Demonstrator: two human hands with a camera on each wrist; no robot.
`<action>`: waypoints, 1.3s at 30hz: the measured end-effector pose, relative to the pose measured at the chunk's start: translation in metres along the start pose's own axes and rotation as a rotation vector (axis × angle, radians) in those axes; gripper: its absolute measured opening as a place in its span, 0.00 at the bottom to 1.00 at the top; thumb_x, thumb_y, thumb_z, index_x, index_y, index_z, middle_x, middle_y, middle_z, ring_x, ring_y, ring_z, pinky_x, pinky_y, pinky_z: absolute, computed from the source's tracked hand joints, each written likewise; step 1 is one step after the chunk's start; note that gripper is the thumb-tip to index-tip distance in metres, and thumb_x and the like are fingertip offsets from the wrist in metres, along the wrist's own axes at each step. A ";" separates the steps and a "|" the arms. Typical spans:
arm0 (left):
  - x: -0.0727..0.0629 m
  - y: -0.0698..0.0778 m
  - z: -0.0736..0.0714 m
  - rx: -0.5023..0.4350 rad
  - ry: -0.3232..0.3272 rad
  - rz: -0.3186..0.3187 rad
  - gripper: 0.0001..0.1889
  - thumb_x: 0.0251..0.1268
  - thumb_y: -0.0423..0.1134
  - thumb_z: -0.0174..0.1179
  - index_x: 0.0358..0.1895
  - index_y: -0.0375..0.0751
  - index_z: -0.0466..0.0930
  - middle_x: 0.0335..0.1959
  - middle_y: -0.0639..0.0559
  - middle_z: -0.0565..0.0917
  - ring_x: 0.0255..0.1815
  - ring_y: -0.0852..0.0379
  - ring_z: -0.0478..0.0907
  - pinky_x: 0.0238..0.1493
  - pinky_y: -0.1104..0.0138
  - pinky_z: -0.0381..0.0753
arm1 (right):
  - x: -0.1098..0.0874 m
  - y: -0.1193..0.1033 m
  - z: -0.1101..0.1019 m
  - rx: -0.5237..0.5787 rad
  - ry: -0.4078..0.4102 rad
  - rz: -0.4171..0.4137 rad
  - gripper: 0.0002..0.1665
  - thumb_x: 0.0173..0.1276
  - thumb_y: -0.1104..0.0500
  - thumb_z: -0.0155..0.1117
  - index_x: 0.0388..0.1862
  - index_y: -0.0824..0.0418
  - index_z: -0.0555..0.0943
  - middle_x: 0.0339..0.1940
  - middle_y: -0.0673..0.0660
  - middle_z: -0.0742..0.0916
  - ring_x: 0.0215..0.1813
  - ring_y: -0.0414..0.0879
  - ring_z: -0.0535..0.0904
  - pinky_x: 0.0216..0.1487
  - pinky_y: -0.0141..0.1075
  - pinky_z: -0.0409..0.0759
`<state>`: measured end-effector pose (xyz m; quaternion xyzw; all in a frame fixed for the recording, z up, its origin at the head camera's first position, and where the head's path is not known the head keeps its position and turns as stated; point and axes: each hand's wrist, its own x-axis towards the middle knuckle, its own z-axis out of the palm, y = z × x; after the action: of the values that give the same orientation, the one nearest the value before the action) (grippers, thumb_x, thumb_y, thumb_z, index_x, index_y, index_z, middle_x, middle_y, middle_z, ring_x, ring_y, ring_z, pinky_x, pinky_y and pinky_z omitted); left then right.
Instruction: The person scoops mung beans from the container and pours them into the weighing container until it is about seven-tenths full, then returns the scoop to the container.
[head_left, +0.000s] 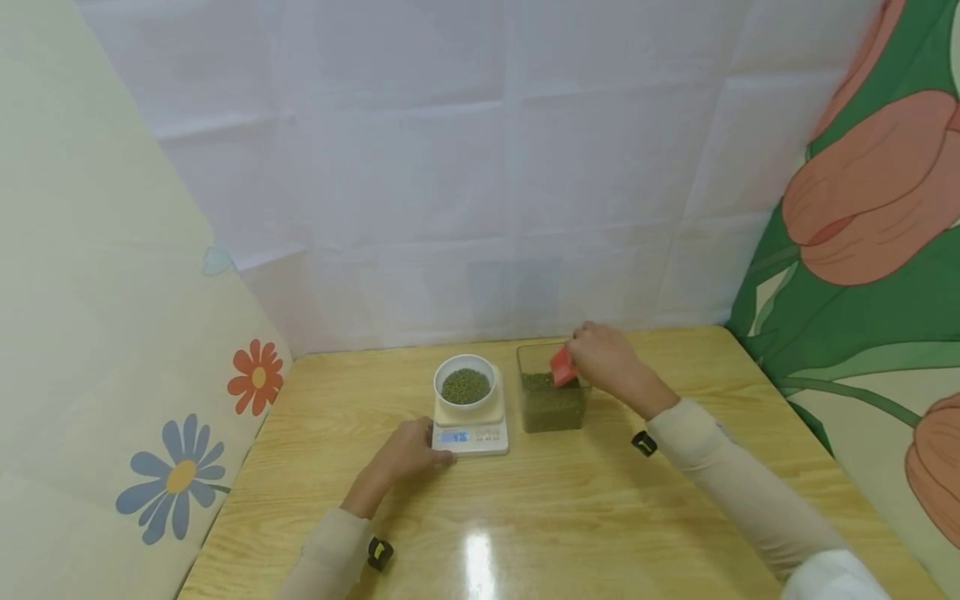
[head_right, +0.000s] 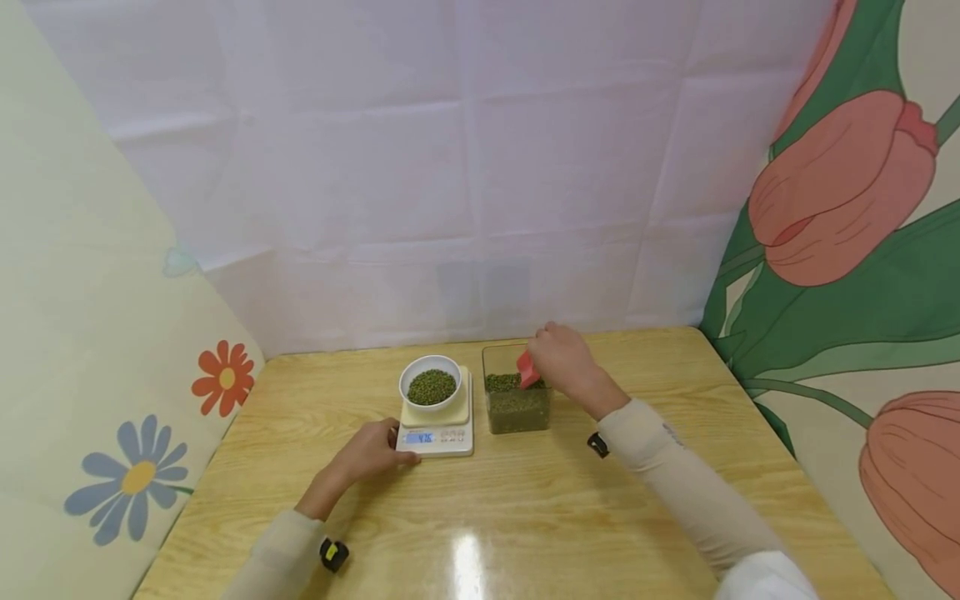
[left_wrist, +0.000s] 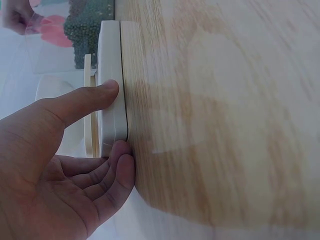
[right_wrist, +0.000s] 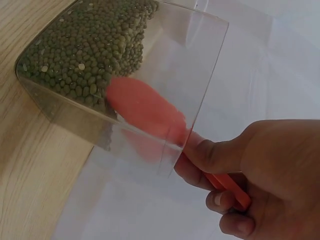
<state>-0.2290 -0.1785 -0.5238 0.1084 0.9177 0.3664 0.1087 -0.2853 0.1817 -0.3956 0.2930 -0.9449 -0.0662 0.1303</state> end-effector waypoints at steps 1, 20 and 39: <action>0.000 0.000 0.000 -0.001 0.001 0.003 0.20 0.57 0.42 0.80 0.47 0.36 0.83 0.33 0.51 0.86 0.31 0.56 0.80 0.34 0.64 0.83 | 0.000 0.000 0.001 -0.017 0.011 -0.007 0.09 0.54 0.72 0.79 0.32 0.62 0.88 0.31 0.58 0.88 0.34 0.51 0.80 0.40 0.43 0.86; 0.000 -0.002 0.001 -0.009 -0.005 -0.004 0.21 0.57 0.43 0.79 0.48 0.36 0.83 0.34 0.51 0.87 0.31 0.56 0.81 0.35 0.64 0.83 | 0.004 -0.009 0.008 -0.062 0.018 -0.002 0.08 0.56 0.68 0.80 0.28 0.60 0.87 0.30 0.58 0.89 0.33 0.52 0.79 0.38 0.42 0.85; 0.001 -0.002 0.001 -0.007 -0.009 -0.007 0.21 0.57 0.43 0.79 0.48 0.36 0.83 0.34 0.51 0.87 0.31 0.55 0.81 0.35 0.63 0.83 | 0.008 -0.012 0.017 -0.072 -0.007 0.015 0.12 0.60 0.55 0.81 0.31 0.62 0.88 0.31 0.59 0.89 0.32 0.51 0.78 0.34 0.42 0.85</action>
<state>-0.2299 -0.1791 -0.5264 0.1063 0.9163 0.3689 0.1144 -0.2901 0.1686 -0.4128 0.2808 -0.9445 -0.1003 0.1381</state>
